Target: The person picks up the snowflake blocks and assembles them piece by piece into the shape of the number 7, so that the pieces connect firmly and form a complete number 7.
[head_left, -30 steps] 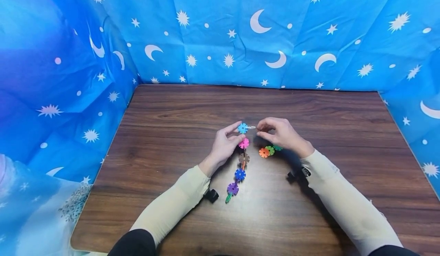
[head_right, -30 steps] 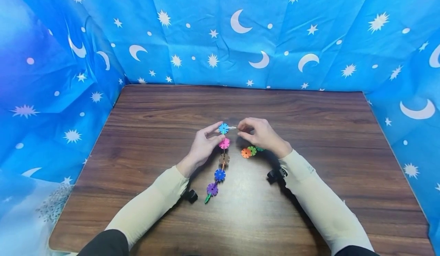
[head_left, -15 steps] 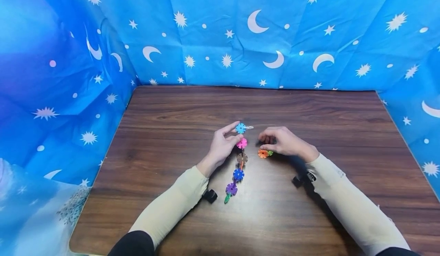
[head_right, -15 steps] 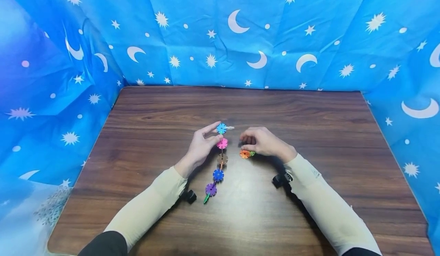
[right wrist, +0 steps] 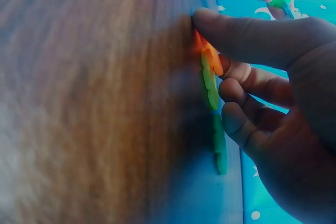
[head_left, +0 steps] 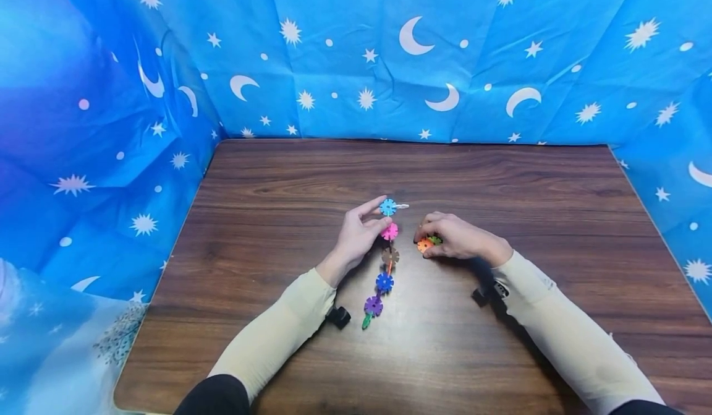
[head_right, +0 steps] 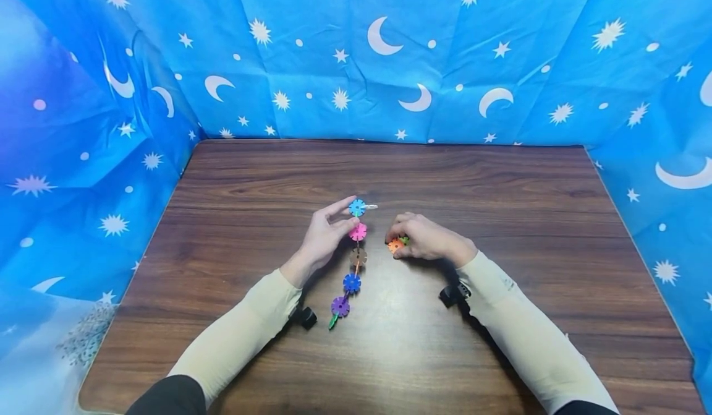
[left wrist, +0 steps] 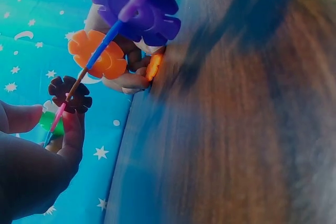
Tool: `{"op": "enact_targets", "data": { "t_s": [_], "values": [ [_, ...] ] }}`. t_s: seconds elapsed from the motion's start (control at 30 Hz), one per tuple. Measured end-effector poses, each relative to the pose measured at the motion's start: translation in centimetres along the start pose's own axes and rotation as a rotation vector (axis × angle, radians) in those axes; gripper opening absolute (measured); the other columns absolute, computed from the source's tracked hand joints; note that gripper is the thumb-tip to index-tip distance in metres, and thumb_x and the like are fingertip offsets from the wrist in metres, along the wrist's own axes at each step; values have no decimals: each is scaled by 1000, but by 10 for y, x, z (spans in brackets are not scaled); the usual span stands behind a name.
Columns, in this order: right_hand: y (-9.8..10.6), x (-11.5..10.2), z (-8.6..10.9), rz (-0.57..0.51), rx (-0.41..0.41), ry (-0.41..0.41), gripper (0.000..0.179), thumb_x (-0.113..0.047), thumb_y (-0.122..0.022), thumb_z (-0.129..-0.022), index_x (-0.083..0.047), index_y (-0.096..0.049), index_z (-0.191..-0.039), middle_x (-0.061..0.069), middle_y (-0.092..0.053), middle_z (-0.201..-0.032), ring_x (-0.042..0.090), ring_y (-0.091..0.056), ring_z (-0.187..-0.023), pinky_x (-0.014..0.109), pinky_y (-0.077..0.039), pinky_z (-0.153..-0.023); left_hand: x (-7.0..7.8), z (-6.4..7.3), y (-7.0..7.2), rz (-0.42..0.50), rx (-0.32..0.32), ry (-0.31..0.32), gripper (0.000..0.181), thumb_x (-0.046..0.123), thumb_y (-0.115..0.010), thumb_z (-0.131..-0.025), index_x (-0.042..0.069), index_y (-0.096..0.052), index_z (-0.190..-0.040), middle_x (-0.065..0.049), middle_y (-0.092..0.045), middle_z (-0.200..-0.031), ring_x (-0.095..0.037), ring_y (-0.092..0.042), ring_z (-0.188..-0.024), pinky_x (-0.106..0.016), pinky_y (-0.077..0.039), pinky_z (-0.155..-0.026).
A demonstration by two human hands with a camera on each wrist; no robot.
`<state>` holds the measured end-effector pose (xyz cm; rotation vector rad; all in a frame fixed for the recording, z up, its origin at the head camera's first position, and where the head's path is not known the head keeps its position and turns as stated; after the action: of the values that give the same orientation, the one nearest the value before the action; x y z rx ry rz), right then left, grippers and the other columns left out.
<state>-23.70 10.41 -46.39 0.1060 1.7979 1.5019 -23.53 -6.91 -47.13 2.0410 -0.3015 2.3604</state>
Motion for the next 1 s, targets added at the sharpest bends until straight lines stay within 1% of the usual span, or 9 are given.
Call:
{"op": "enact_targets", "data": {
  "t_s": [0.1,0.3,0.5,0.57,0.6,0.7,0.8,0.83,1.0],
  "values": [
    [0,-1,-1,7,12,-9,28,-22,-82,-79,-14,-72,-103,0,-63,-102,17,-60,-95,39,-53,-85,-1,0,0,7,0,1,56,-8,-65,-86,4,-51,-140,-21,-61,-118,-5,-68,-79,-22,-56,-82],
    [4,-2,1,12,68,1,24,-18,-83,-77,-15,-73,-98,-4,-62,-94,10,-58,-79,28,-53,-70,-1,0,-1,21,-8,-5,56,-9,-65,-86,2,-50,-140,-23,-63,-118,-7,-69,-81,-23,-57,-82],
    [13,-4,3,-1,123,33,17,-9,-82,-77,-15,-75,-91,-5,-63,-86,7,-56,-71,25,-50,-62,1,1,-2,27,-13,-6,57,-9,-65,-86,1,-49,-140,-23,-63,-119,-10,-70,-84,-24,-57,-83],
    [15,-3,4,5,125,27,16,-8,-81,-77,-16,-75,-90,-6,-64,-84,5,-55,-70,24,-49,-61,2,1,-3,27,-14,-7,58,-9,-65,-86,1,-49,-140,-22,-63,-119,-10,-70,-84,-24,-57,-83],
    [16,-2,4,8,124,17,15,-9,-81,-78,-17,-75,-89,-7,-64,-82,4,-55,-69,24,-49,-60,2,1,-3,25,-13,-7,58,-9,-65,-86,1,-49,-140,-22,-63,-119,-14,-71,-86,-24,-57,-83],
    [21,2,4,7,152,-14,11,-13,-81,-79,-18,-74,-87,-12,-64,-76,1,-54,-65,22,-48,-58,2,1,-2,25,-13,1,58,-9,-65,-85,2,-49,-140,-22,-63,-119,-12,-71,-85,-24,-57,-83],
    [28,5,3,-10,216,-49,10,-17,-81,-79,-18,-75,-87,-12,-67,-75,2,-56,-63,22,-48,-56,1,2,-2,25,-12,6,57,-9,-65,-86,3,-50,-140,-22,-63,-119,-11,-70,-84,-23,-57,-83],
    [30,7,3,-19,241,-54,11,-17,-82,-79,-18,-76,-87,-11,-68,-76,2,-57,-64,22,-48,-56,1,2,-2,26,-12,6,57,-9,-65,-85,3,-50,-139,-21,-63,-119,-6,-69,-81,-23,-57,-83],
    [37,10,3,-79,316,-63,15,-12,-79,-81,-15,-78,-95,-5,-72,-87,6,-61,-70,23,-50,-58,3,3,-3,29,-19,-1,58,-9,-65,-85,2,-50,-140,-21,-63,-119,-6,-69,-80,-23,-57,-82]
  ]
}}
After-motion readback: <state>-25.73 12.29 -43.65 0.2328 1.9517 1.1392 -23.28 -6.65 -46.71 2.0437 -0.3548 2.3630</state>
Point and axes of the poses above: each hand's wrist, its own z-axis away from the middle knuckle, its own y-axis out of the back of the hand, x = y × z, the point moved 7 cm from there along -z, towards the middle knuckle
